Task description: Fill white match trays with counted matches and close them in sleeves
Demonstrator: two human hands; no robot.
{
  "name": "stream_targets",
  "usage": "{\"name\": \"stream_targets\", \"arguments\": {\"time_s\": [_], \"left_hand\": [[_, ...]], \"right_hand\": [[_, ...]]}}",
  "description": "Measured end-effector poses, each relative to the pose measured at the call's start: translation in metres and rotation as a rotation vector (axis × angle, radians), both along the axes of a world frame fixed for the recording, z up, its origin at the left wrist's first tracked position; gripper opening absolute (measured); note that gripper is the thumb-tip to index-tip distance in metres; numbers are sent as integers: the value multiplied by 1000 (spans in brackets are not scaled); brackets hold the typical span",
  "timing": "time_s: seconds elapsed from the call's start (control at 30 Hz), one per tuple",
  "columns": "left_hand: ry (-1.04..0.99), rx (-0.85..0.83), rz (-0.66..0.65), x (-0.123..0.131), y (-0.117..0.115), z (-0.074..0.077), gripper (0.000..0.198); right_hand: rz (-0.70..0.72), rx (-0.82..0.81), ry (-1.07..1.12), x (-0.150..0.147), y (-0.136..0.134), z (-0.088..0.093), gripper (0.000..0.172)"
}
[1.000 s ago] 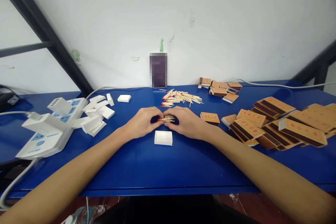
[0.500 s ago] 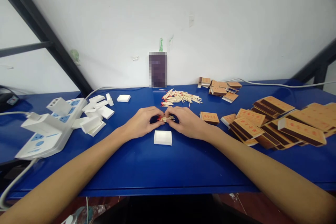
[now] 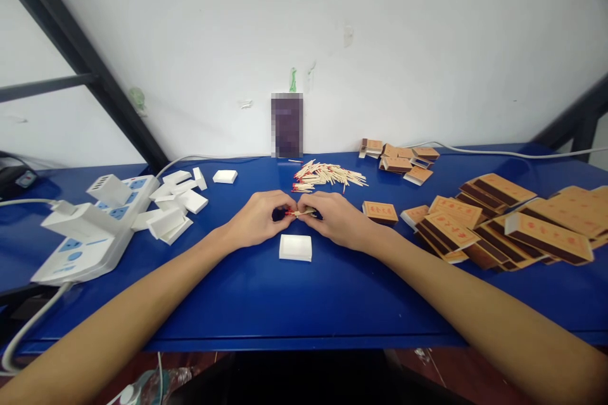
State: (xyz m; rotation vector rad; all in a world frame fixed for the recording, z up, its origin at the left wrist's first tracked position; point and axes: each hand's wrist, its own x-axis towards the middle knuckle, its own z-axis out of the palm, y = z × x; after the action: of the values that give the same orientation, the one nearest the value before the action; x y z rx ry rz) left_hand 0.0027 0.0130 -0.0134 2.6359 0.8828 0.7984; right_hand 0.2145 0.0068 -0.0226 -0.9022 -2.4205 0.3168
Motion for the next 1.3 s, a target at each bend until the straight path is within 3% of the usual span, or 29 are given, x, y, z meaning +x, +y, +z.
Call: {"name": "stream_targets", "arguments": {"time_s": [0.27, 0.43, 0.6, 0.7, 0.83, 1.07, 1.3], "left_hand": [[-65, 39, 10, -1, 0, 4, 5], [-119, 9, -45, -4, -10, 17, 6], [-41, -84, -153, -6, -26, 31, 7], [28, -147, -201, -7, -29, 32, 9], [74, -191, -253, -7, -26, 30, 13], [174, -194, -203, -12, -20, 32, 29], [176, -195, -172, -13, -18, 30, 30]], "right_hand": [[28, 54, 120, -4, 2, -2, 6], [55, 105, 133, -2, -12, 12, 8], [79, -56, 33, 1, -36, 29, 9], [129, -132, -17, -1, -43, 30, 10], [160, -117, -52, -4, -44, 25, 13], [194, -89, -92, -4, -45, 32, 12], [189, -123, -69, -3, -42, 31, 11]]}}
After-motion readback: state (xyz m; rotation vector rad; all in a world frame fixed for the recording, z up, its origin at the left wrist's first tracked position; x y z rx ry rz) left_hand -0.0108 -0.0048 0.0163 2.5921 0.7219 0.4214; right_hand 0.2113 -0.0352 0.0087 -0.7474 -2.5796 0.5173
